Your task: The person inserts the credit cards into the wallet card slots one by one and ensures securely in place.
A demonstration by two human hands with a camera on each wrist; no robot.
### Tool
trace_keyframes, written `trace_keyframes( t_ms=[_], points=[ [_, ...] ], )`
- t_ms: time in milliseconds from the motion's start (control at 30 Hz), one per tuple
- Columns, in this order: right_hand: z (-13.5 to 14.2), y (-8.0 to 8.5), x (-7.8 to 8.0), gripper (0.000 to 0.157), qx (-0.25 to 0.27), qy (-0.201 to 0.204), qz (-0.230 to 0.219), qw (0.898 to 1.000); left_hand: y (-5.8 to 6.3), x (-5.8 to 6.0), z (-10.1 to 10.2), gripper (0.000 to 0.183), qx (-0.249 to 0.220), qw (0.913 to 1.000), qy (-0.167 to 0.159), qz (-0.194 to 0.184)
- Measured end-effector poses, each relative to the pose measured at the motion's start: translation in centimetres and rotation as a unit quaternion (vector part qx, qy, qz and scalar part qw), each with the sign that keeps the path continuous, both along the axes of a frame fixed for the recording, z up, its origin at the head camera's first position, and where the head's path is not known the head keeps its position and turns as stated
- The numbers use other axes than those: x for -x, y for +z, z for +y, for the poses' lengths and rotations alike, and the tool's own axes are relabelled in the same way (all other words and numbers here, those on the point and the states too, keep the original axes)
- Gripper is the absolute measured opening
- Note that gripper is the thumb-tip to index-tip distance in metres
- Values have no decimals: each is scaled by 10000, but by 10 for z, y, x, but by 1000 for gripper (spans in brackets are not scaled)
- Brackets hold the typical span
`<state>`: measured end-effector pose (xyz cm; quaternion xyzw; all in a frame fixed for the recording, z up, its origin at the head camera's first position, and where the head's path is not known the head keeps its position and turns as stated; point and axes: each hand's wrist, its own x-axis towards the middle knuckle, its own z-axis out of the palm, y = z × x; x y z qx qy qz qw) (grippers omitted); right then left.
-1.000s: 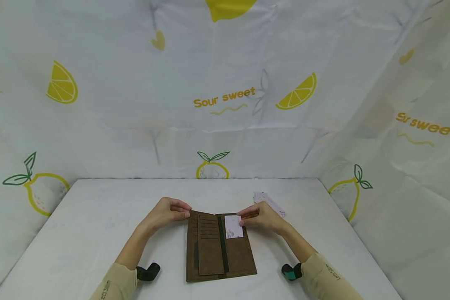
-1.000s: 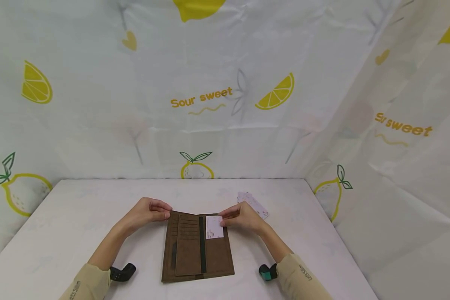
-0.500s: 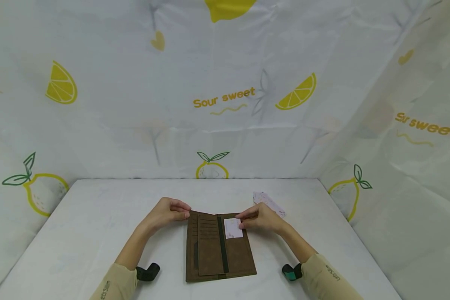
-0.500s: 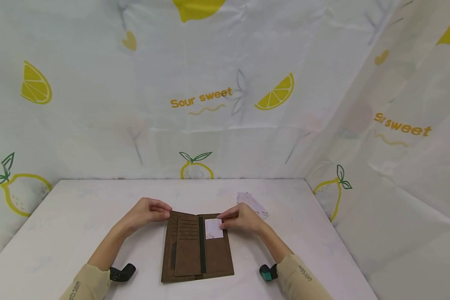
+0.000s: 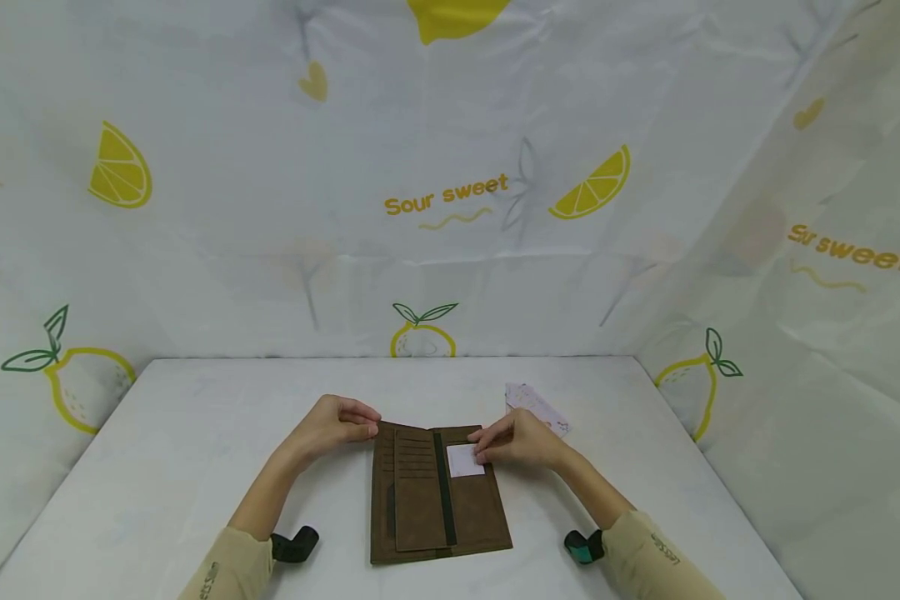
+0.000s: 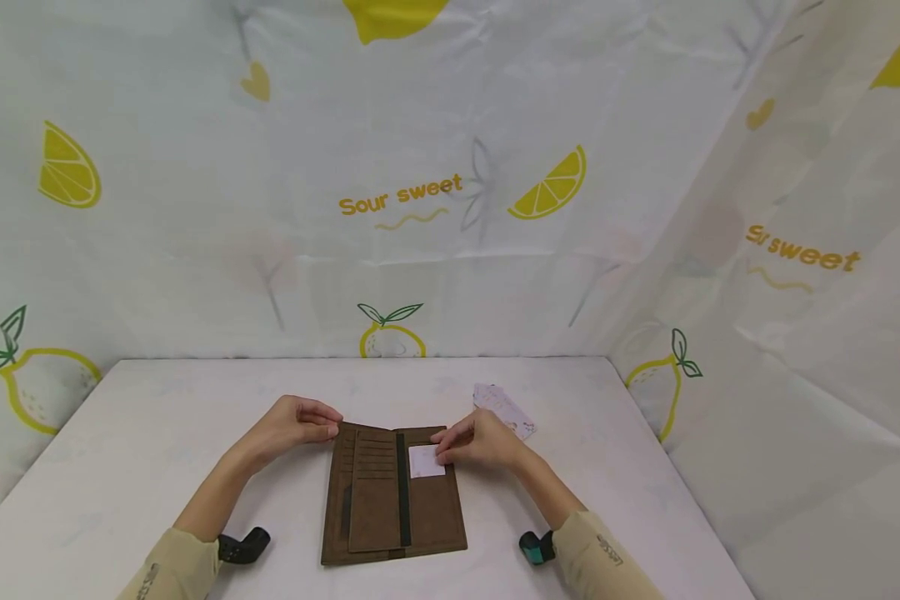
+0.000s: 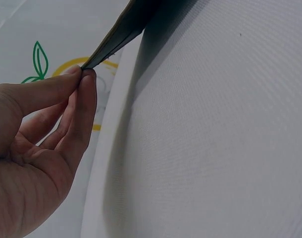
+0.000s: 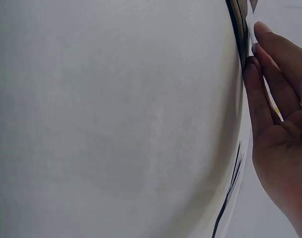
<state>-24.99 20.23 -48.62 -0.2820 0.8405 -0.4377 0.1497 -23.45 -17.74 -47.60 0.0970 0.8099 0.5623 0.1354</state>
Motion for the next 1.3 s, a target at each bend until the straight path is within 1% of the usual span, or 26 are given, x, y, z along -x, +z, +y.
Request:
trace_keyframes(
  t_ms=[100,133,233,467,633,833,1100,1300],
  points=[
    [-1,-2,-1,16,-231,28,376,9990,0,0,-1,23,42,10000,17,15],
    [-2,-1,-2,18,-293,13,481,9984,0,0,-1,24,48,10000,14,18],
    [-2,-2,-3,21,-362,-3,649,9972,0,0,-1,23,66,10000,37,-20],
    [-1,-4,-5,21,-198,-105,645,9977,-2,1,0,25,26,10000,-11,-25],
    [0,-3,-6,17,-132,-157,640,9977,-1,1,0,24,27,10000,-23,-28],
    [-1,0,-6,16,-118,-80,509,9986,1,0,1,23,66,10000,5,-36],
    [-5,4,-7,12,-220,-86,413,9989,2,-1,1,24,71,10000,38,-21],
    [-5,4,-6,11,-165,48,280,9995,2,-2,0,24,74,10000,48,-18]
  ],
)
